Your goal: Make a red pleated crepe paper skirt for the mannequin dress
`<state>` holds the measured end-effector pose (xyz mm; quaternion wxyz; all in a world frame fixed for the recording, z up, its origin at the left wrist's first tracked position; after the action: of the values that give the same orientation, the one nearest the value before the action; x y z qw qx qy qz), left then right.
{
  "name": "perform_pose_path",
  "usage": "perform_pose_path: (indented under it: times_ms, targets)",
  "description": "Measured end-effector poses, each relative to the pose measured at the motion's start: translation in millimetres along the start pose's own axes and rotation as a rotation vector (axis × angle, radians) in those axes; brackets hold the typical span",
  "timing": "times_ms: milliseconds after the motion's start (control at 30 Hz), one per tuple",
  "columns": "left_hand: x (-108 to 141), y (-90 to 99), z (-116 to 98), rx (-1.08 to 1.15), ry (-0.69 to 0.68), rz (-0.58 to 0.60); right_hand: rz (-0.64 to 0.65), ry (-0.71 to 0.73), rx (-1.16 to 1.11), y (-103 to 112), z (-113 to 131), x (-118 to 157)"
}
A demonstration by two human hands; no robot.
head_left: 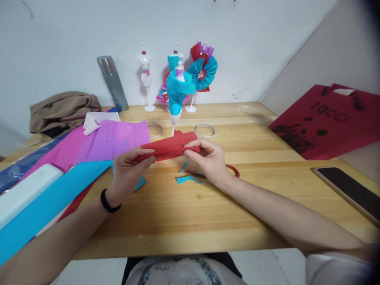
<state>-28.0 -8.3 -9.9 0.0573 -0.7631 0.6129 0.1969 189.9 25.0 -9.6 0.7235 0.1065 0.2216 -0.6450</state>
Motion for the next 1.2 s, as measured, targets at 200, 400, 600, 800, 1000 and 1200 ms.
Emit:
perform_pose_path:
  times_ms: [200, 400, 600, 800, 1000, 1200]
  targets:
    - [-4.0, 0.8, 8.7, 0.095, 0.059, -0.015, -0.045, -0.031, -0.036, -0.1, -2.2, 0.8]
    - [-2.3, -0.4, 9.5, 0.136, 0.107, -0.007, -0.081, -0.109, -0.102, -0.5, -9.9, 2.3]
    - [-2.7, 1.2, 5.9, 0.075, 0.048, -0.024, -0.090, -0.155, -0.152, -0.4, -13.2, 2.8]
    - [-3.8, 0.3, 4.3, 0.103, 0.070, -0.038, -0.065, -0.173, -0.222, -1.4, -13.3, 3.8]
    - [-3.4, -0.2, 5.7, 0.091, 0.091, -0.036, -0.060, -0.158, -0.145, 0.0, -13.4, 2.2]
    - [-3.7, 1.5, 7.1, 0.104, 0.097, -0.055, -0.069, -0.098, -0.067, 2.5, -11.3, 0.6]
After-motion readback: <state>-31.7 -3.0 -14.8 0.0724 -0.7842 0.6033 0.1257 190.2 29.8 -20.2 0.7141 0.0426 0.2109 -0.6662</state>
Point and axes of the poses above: each hand's wrist, its own x-axis away from the middle knuckle, its own y-axis out of the back of the hand, z = x × y, the point moved 5 cm from there along -x, towards the middle knuckle, and after that the axes turned 11 degrees about -x, right-handed, at the moved point
